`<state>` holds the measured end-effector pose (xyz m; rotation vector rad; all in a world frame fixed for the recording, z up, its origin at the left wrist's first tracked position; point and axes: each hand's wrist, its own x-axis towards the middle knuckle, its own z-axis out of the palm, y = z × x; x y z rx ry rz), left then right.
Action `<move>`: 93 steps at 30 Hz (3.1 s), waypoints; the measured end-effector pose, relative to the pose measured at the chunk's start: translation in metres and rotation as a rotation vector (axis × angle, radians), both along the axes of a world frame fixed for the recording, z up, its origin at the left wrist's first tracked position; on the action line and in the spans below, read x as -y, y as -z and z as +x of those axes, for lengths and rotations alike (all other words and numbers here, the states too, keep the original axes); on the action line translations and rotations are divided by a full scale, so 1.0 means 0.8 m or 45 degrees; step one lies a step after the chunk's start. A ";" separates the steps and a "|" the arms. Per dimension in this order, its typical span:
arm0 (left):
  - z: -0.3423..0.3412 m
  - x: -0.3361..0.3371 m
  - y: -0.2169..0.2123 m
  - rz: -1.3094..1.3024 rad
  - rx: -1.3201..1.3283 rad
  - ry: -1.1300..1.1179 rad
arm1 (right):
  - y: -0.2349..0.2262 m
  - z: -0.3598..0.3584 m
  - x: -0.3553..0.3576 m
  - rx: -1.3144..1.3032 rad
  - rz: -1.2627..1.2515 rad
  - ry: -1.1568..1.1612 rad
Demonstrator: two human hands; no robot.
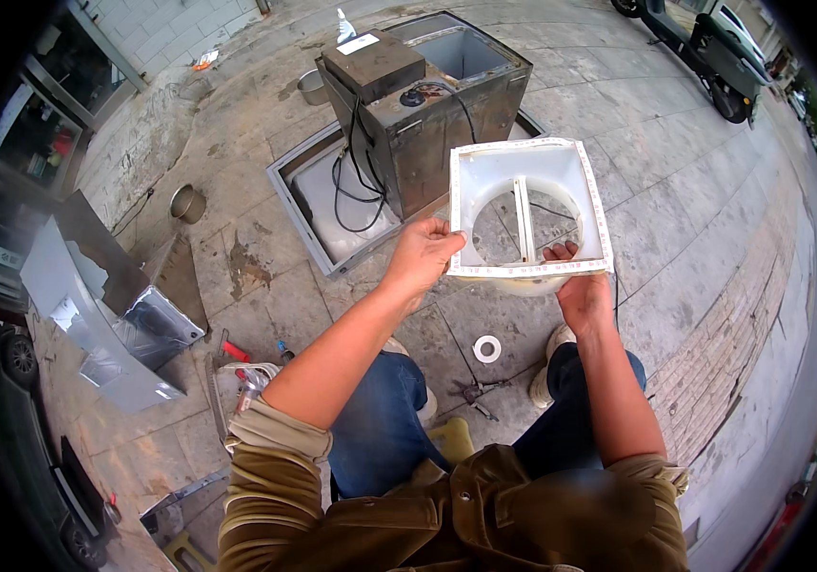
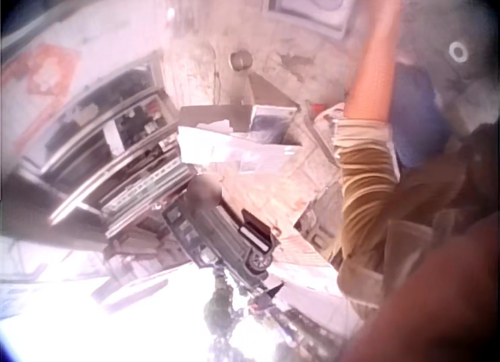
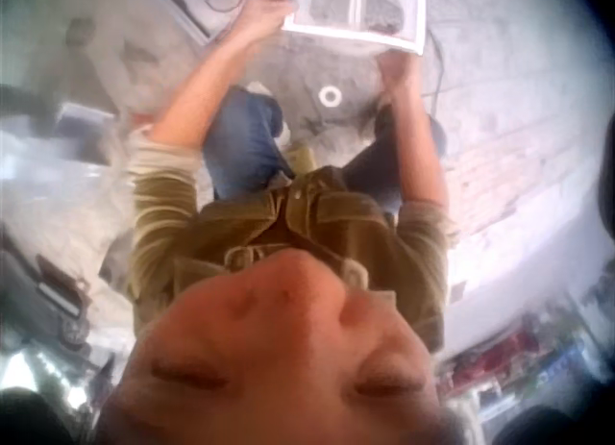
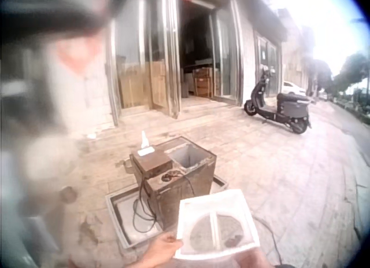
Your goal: The person carries two metal duct pieces from a cluttered workshop to an outdoor area and places them on a metal frame. They then apply double-sided tape to the edges of a white plastic vent cover and use a power drill to secure the cover to the frame.
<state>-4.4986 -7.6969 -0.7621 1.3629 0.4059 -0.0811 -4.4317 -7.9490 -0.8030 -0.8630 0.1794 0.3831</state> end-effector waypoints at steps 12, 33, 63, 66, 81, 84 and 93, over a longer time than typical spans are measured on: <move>0.047 0.052 0.111 -0.256 -0.256 0.225 | 0.047 0.110 0.155 -0.153 -0.335 0.256; 0.091 0.117 0.154 0.556 -0.542 0.280 | 0.034 0.265 0.056 -0.335 -0.500 0.428; 0.252 -0.020 -0.202 0.166 -0.261 -0.368 | -0.318 0.461 -0.249 1.433 -1.736 -0.931; 0.243 -0.081 -0.207 0.220 -0.333 -0.376 | -0.296 0.464 -0.297 1.494 -1.802 -0.940; 0.248 -0.125 -0.188 0.130 -0.522 -0.532 | -0.206 0.477 -0.380 1.493 -1.996 -1.111; 0.254 -0.118 -0.192 0.131 -0.547 -0.590 | -0.202 0.475 -0.386 1.483 -1.985 -1.101; 0.280 -0.092 -0.208 0.150 -0.544 -0.605 | -0.179 0.471 -0.398 1.463 -1.953 -1.323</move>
